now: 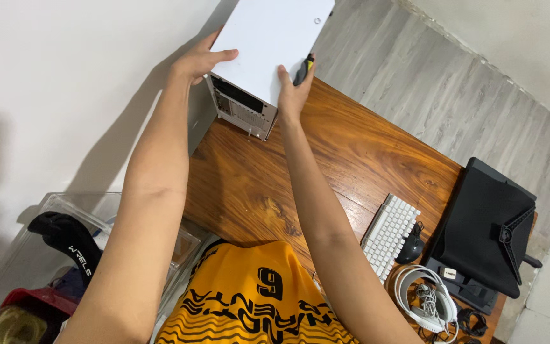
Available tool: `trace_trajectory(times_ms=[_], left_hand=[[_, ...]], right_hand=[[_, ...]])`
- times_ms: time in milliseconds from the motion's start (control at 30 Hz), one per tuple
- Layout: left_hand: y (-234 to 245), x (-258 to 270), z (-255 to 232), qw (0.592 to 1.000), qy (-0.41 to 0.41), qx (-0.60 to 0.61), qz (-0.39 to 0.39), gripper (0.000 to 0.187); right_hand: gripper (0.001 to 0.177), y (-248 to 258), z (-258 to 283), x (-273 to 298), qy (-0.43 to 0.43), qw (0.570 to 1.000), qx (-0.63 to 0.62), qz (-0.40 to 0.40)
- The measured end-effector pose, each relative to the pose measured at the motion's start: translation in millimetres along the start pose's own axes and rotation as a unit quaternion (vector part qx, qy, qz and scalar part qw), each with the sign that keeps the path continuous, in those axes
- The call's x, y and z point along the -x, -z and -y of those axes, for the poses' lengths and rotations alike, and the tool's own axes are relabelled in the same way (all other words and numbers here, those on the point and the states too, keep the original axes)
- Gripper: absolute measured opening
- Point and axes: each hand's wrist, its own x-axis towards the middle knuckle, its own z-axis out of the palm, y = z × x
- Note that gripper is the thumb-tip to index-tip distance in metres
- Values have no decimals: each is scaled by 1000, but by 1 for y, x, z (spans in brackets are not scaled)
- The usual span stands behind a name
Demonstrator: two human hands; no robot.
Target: The person wipes the exterior of a white computer case with a cloth and a brush.
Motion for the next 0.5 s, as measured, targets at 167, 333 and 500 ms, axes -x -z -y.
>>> trace_trajectory(times_ms=[167, 333, 500], left_hand=[[-10, 10, -11, 1000, 2, -17, 6, 95], [-22, 26, -16, 998, 32, -51, 7, 91], [-43, 44, -13, 998, 44, -37, 6, 93]], right_hand=[[91, 14, 12, 16, -26, 997, -75, -3], [88, 25, 17, 31, 6, 998, -66, -12], [90, 50, 21, 47, -34, 997, -65, -9]])
